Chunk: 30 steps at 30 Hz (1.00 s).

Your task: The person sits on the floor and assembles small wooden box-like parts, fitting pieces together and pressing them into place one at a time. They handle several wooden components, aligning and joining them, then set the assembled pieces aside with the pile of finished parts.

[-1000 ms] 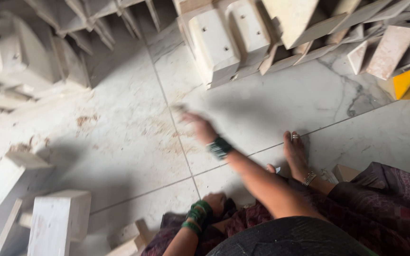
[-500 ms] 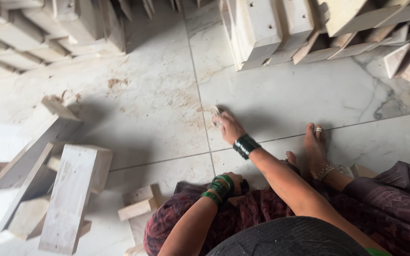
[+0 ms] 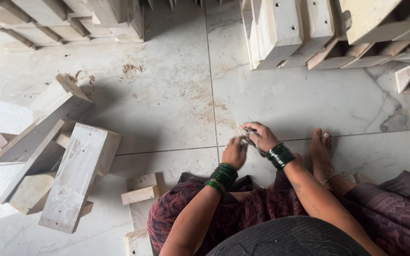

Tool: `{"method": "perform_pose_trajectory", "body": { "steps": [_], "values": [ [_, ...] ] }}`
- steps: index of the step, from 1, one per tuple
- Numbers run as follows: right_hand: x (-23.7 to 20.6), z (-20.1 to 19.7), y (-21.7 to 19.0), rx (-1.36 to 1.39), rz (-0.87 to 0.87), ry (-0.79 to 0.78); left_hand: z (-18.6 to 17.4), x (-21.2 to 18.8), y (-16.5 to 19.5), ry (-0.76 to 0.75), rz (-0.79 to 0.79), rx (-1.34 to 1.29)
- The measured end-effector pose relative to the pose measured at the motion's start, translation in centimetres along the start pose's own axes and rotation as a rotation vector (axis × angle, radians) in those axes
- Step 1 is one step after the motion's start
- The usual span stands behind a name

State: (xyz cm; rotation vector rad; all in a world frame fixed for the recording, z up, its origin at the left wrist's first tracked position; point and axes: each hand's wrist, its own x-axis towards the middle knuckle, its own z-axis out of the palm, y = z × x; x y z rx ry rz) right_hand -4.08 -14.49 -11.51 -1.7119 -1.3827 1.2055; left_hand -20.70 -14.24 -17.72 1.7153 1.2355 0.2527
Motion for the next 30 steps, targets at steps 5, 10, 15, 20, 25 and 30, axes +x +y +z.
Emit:
{"method": "perform_pose_trajectory", "body": {
  "steps": [5, 10, 15, 20, 25, 30],
  "values": [
    [-0.8, 0.1, -1.1, 0.062, 0.127, -0.346, -2.6, 0.6, 0.3, 0.08, 0.193, -0.408],
    [-1.2, -0.8, -1.2, 0.089, 0.285, -0.232, -2.1, -2.0, 3.9, 0.186, 0.177, -0.296],
    [-0.9, -9.1, -0.2, -0.655, 0.024, 0.295, -4.7, -6.8, 9.3, -0.008, 0.118, 0.07],
    [-1.4, -9.7, 2.2, -0.594, 0.055, 0.366, -5.9, -16.6, 12.0, 0.09, 0.437, -0.077],
    [-0.4, -2.5, 4.2, -0.65, -0.213, 0.174, -2.8, -30.4, 10.9, 0.701, 0.258, -0.035],
    [-3.0, 5.7, 4.4, -0.713, -0.249, -0.307, -4.0, -35.8, -0.5, 1.286, 0.073, -0.177]
  ]
}}
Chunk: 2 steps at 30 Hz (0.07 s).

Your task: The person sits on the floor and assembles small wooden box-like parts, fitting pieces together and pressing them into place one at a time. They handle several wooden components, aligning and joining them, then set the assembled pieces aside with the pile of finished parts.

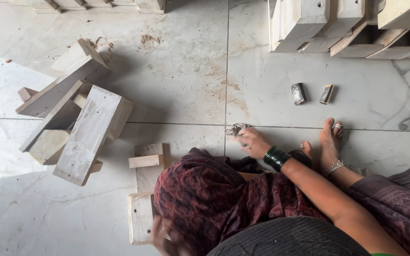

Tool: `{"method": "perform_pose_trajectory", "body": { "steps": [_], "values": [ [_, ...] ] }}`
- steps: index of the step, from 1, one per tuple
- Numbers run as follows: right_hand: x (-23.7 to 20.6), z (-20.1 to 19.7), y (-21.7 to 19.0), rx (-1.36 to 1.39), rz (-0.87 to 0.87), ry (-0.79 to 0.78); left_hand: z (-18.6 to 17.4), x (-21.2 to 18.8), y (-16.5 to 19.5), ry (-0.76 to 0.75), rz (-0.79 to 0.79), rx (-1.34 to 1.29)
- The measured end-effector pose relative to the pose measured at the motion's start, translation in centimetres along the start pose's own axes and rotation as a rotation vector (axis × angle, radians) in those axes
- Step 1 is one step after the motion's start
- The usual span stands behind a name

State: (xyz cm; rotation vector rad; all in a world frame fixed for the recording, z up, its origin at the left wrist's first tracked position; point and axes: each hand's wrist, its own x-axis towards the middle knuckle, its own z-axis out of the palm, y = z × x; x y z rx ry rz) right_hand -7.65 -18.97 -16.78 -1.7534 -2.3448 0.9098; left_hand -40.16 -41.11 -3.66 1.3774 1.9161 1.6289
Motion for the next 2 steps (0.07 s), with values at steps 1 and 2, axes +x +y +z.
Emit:
{"method": "perform_pose_trajectory", "body": {
  "steps": [1, 2],
  "values": [
    [-0.6, 0.7, -0.7, -0.028, -0.056, 0.034, -0.9, 0.2, -1.8, -0.094, -0.2, -0.068],
    [-1.1, 1.2, -1.1, -0.055, -0.115, 0.067, -2.6, 0.5, -3.2, -0.084, -0.2, -0.064]
  ]
}}
